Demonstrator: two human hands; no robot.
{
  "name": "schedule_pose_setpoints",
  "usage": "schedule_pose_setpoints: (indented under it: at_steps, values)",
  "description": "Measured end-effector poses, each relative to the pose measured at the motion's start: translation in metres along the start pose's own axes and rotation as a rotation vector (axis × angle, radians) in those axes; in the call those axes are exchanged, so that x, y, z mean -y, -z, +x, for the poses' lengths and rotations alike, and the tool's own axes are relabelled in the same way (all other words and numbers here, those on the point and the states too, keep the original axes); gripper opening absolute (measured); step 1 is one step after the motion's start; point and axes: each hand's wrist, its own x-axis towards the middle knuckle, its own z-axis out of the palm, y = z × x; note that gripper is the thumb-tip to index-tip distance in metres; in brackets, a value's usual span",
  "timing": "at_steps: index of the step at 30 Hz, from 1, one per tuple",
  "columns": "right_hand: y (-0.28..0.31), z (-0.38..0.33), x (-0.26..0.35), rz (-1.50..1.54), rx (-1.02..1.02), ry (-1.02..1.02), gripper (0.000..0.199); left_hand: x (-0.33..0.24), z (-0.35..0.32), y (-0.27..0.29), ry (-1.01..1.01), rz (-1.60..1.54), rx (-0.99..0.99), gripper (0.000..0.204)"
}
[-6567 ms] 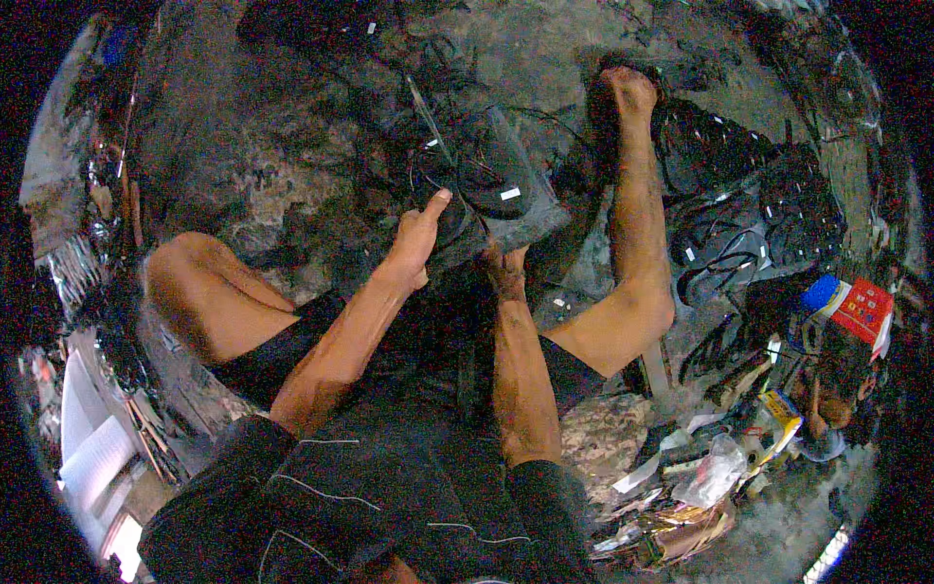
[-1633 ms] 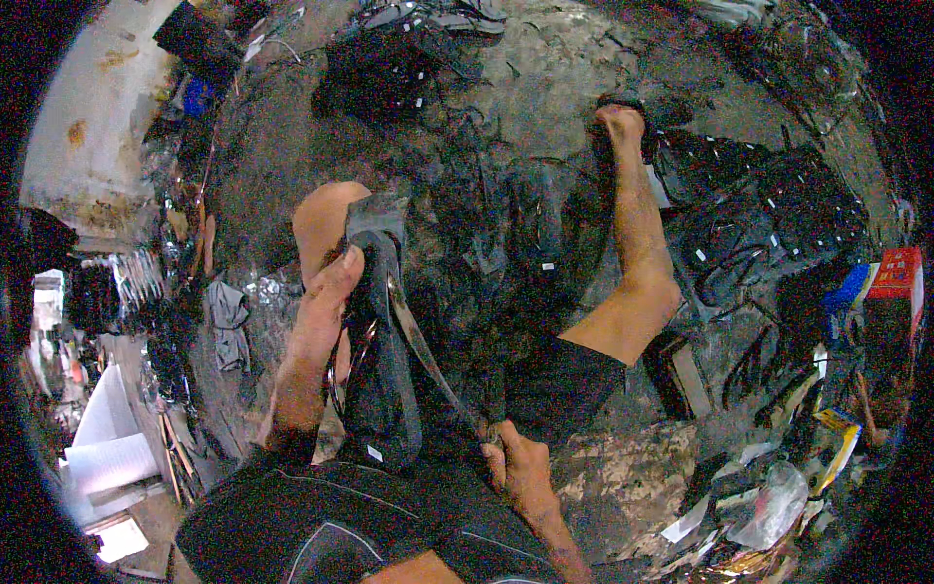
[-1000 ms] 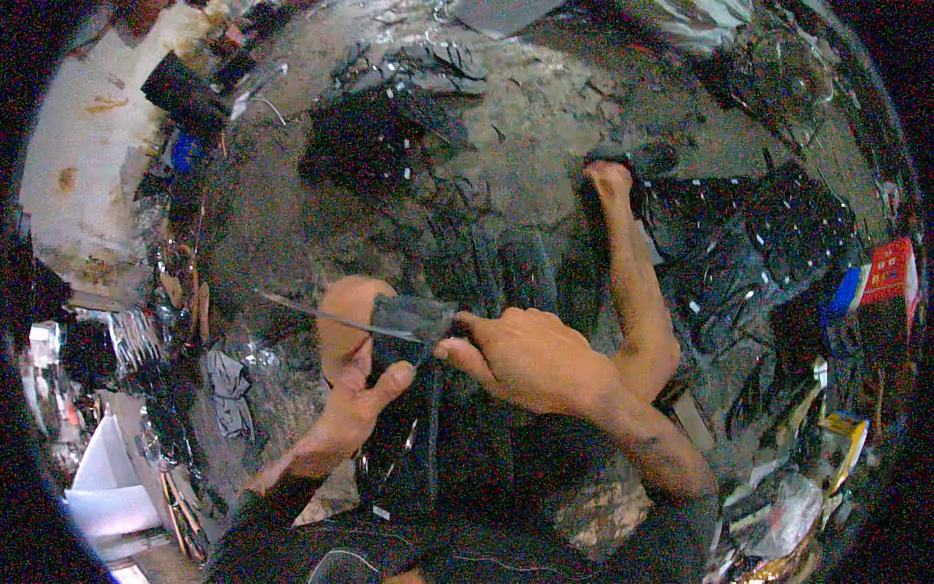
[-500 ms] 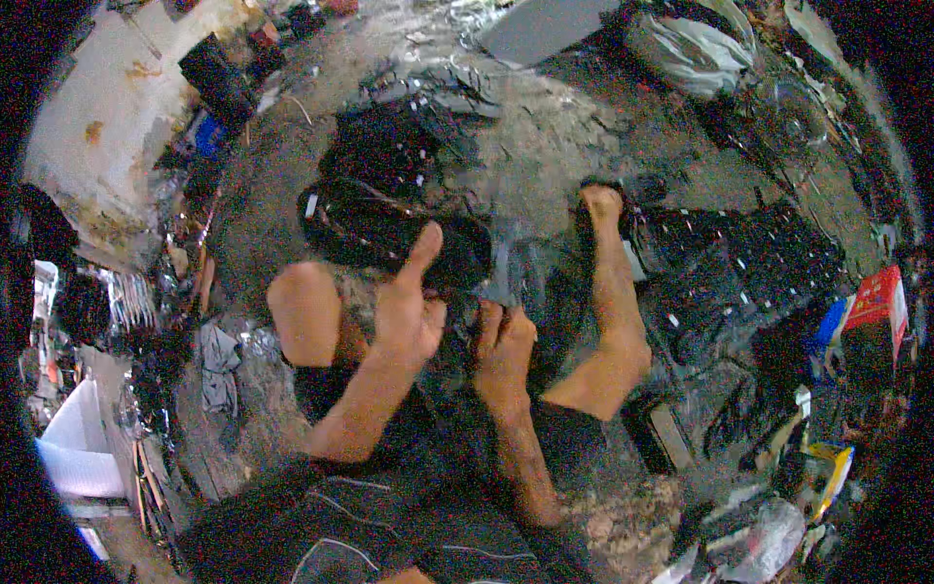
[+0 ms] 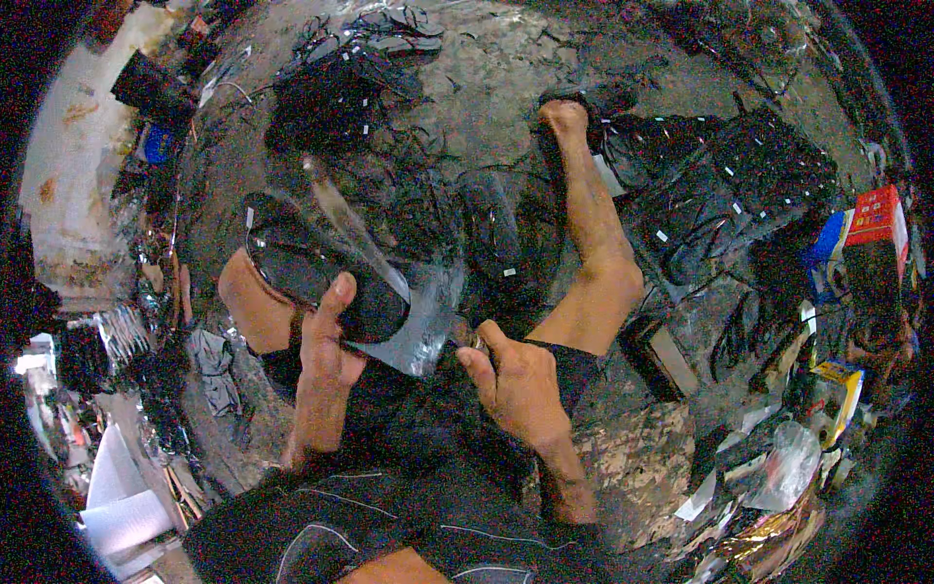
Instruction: The person sits on the floor and uses a knife to trim excess material from the straps of black flip-flops. They handle the sandals one at a time, cutting the straps and placing the finished items aside.
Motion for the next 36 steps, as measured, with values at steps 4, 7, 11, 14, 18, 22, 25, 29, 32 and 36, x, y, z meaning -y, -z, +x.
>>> schedule_pose_setpoints:
  at_steps: [4,7,11,14,18,22,25,29,32,36]
  values:
    - [0.019,0.012,0.01,-0.05,0.181,-0.039,0.035,-0.004,-0.006,0.006,-0.054,0.127,0.024,0.038]
    - [0.013,0.028,0.007,0.058,0.3,0.034,0.032,0.008,-0.013,0.028,-0.046,0.167,-0.06,0.049]
    - [-0.033,0.025,-0.011,0.208,0.266,0.121,0.03,-0.001,-0.021,0.029,0.016,0.294,-0.121,0.066]
    - [-0.065,0.061,-0.006,0.278,0.008,0.052,0.034,0.0,-0.032,0.062,-0.03,0.593,-0.049,0.073]
    - [-0.084,0.062,-0.031,0.24,-0.242,-0.093,0.029,-0.048,0.04,0.023,-0.811,1.026,-0.062,0.054]
    - [-0.048,-0.025,-0.082,0.983,-0.422,-0.449,0.033,-0.157,0.217,-0.034,-0.063,-0.168,-0.059,0.054]
    - [0.031,-0.074,-0.11,1.075,-0.959,-0.338,0.031,-0.065,0.322,-0.007,-0.762,1.199,0.254,0.057]
    - [0.045,-0.163,-0.22,0.924,-1.41,-0.575,0.032,0.145,0.275,-0.024,-1.062,2.367,1.539,0.104]
    - [0.032,-0.145,-0.266,0.823,-1.404,-0.709,0.031,0.188,0.357,0.02,-1.84,2.132,1.454,0.118]
    - [-0.015,-0.185,-0.34,0.477,-1.282,-0.808,0.034,0.203,0.333,-0.03,-0.852,2.485,1.748,0.116]
